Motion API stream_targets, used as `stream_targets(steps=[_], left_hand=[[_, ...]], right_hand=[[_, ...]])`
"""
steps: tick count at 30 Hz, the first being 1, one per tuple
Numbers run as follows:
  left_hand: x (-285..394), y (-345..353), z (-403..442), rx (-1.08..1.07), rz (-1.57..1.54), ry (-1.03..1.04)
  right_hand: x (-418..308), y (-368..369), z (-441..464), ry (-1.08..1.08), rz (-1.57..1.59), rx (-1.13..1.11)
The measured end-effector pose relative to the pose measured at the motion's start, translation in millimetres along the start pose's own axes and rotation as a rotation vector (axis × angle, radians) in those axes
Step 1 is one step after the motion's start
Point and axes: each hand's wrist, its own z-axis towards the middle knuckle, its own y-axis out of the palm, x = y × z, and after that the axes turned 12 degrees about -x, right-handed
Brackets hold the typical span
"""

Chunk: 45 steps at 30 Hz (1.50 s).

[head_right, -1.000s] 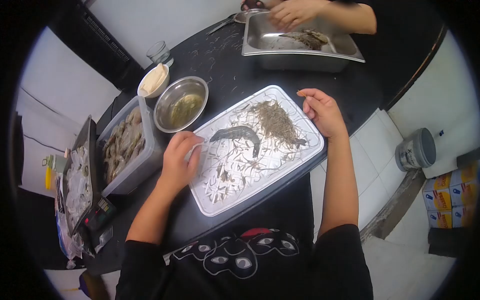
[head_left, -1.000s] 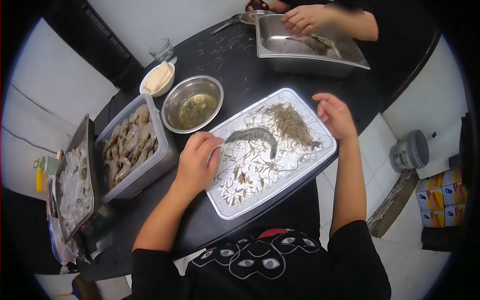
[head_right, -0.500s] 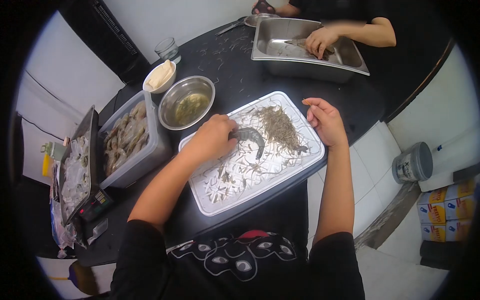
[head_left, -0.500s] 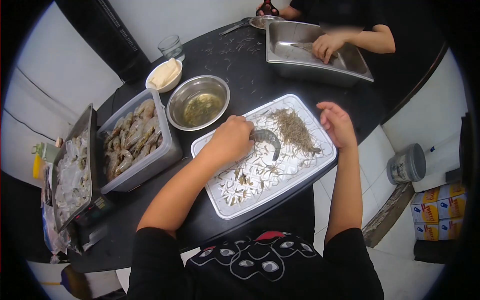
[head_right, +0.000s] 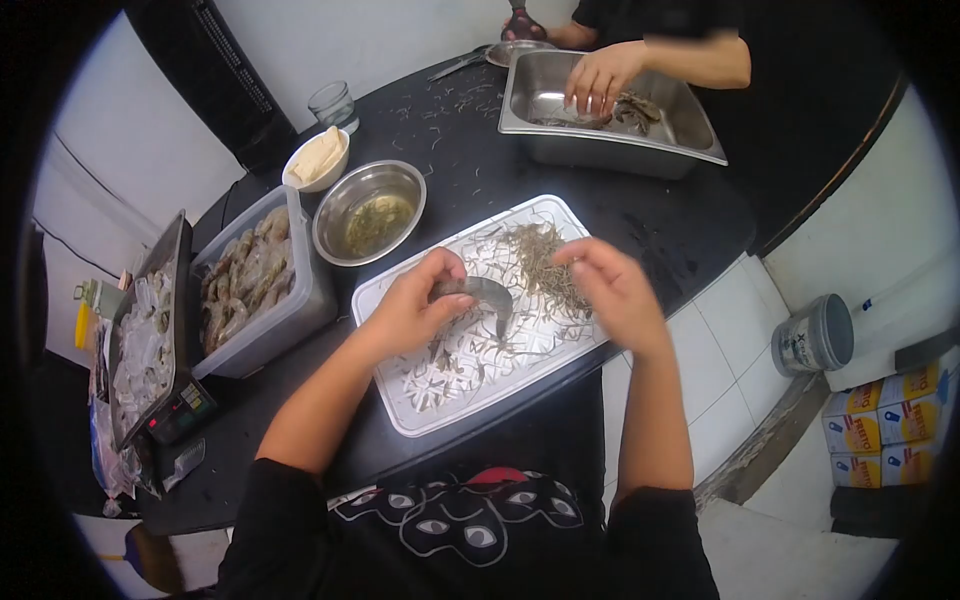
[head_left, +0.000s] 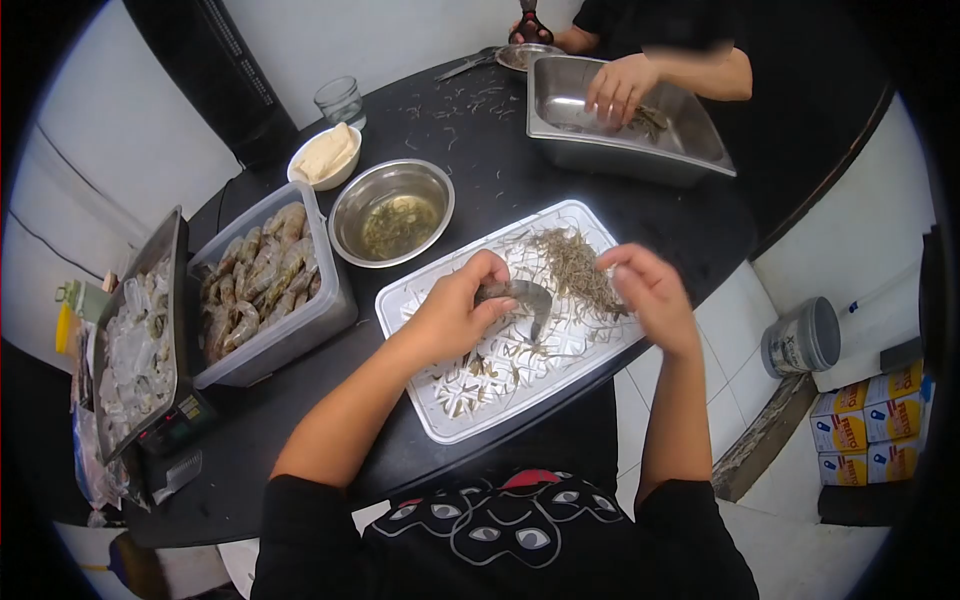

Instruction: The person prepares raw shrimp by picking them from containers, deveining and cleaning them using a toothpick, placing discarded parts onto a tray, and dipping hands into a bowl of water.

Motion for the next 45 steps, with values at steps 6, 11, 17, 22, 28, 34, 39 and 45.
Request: stream_targets(steps=[6,11,17,22,28,34,39,45], left_hand=[[1,15,-2,0.043,-0.600,0.232],[5,12,-7,-0.146,-0.678,0.189],[5,10,-9,-0.396,-0.537,0.151],[-1,21,-7,-0.351,-0.763,0.160],[5,22,-9,-0.168,-0.570,0.333],[0,23,-11,0.028,-0.155,0.395],[5,29,-15,0.200,-0.261,0.322],[5,37,-10,0.207,-0.276,0.411]], right_hand=[[-13,48,4,0.133,-0.045,-0.031],[-2,56,10,0.079,-0.097,0.026],[-31,50,19,-0.136,-0.483,-0.152],[-48,68,19,-0.121,-0.562,-0.026],[-46,67,8,-0.317,-0.754,0.081],[-48,76,8,-0.300,-0.617,0.097],[-39,79,11,-0.281,-0.466,0.115],[-29,87,14,-0.254,-0.383,0.122]])
